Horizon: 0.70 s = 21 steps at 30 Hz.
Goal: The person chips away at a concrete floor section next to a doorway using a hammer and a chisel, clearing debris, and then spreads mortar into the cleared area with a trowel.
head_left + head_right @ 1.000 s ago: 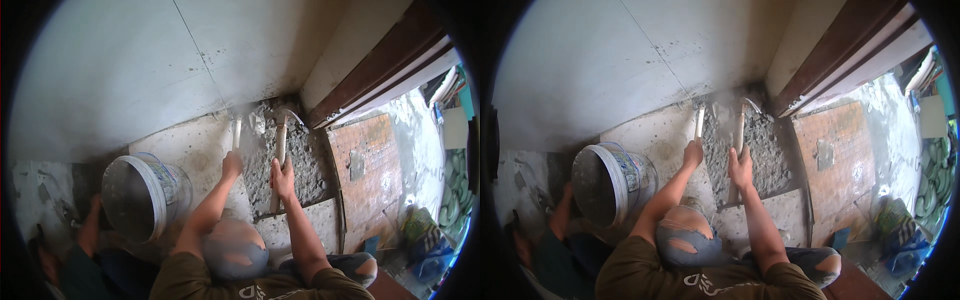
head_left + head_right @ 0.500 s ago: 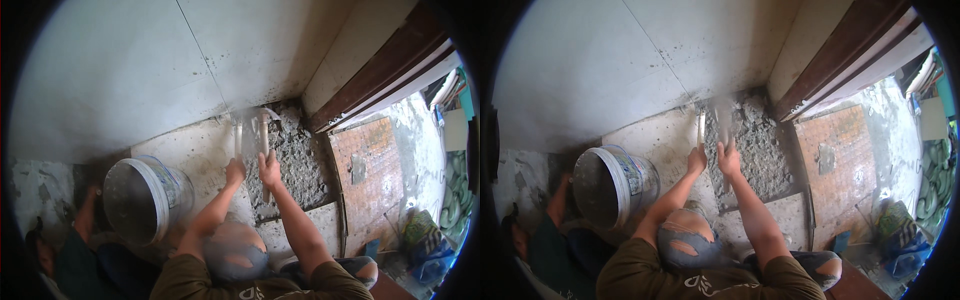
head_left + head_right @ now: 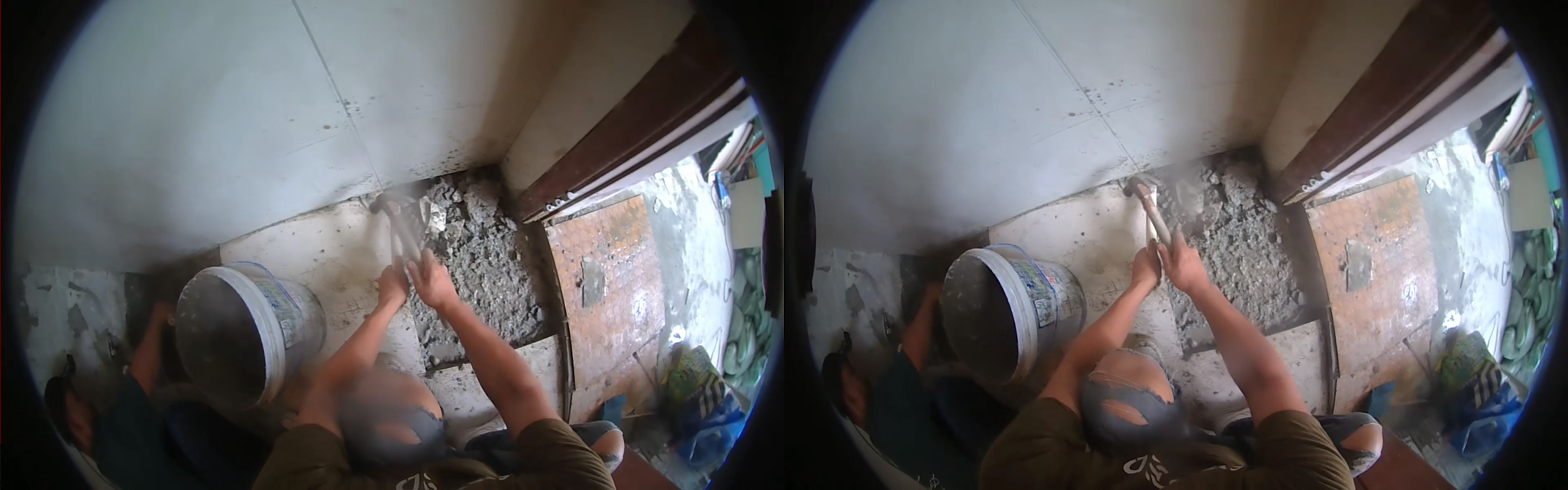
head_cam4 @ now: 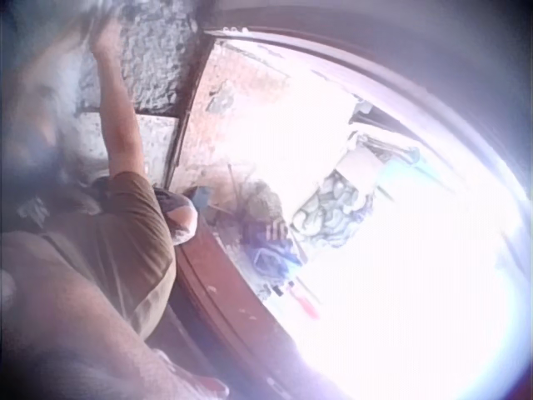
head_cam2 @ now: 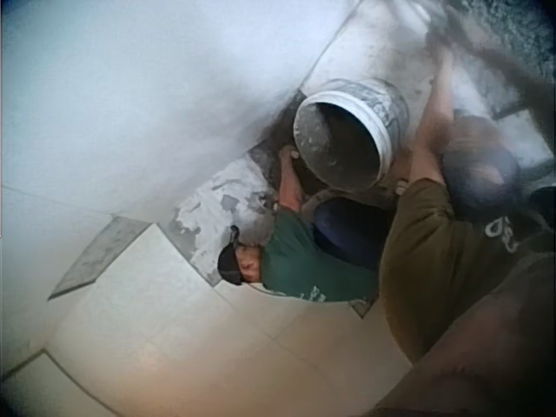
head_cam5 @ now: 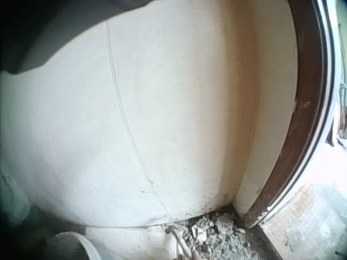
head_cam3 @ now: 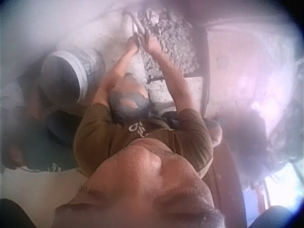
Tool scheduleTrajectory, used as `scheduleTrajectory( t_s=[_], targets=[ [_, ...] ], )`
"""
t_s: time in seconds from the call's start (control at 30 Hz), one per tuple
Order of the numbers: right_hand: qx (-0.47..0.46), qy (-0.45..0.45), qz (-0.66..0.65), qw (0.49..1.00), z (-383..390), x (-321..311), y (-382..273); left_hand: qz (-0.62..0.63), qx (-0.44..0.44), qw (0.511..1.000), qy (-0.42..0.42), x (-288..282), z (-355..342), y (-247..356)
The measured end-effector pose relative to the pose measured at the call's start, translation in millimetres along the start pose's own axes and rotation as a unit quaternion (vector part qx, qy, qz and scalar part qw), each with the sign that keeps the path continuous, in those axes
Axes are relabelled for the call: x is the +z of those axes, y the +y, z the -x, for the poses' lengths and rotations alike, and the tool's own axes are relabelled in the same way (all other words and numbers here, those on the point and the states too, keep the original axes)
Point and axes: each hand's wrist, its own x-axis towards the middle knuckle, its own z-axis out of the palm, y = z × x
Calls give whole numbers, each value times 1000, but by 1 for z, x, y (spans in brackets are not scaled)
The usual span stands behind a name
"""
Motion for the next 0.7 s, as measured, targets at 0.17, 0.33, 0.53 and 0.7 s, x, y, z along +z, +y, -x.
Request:
scheduleTrajectory(
  t_s=[0.17, 0.33, 0.53, 0.7],
  targets=[
    [48, 85, -74, 992, 9, 4, -21, 59, -9, 998, -27, -2, -9, -21],
    [56, 84, 4, 995, -14, -5, -12, 112, -62, 990, -66, -8, 4, 6],
    [70, 54, 43, 995, -21, -10, -3, 125, 4, 991, -43, -1, 6, 4],
    [50, 130, -17, 990, 9, -13, 0, 169, -90, 977, -93, 0, 8, 7]
  ],
)
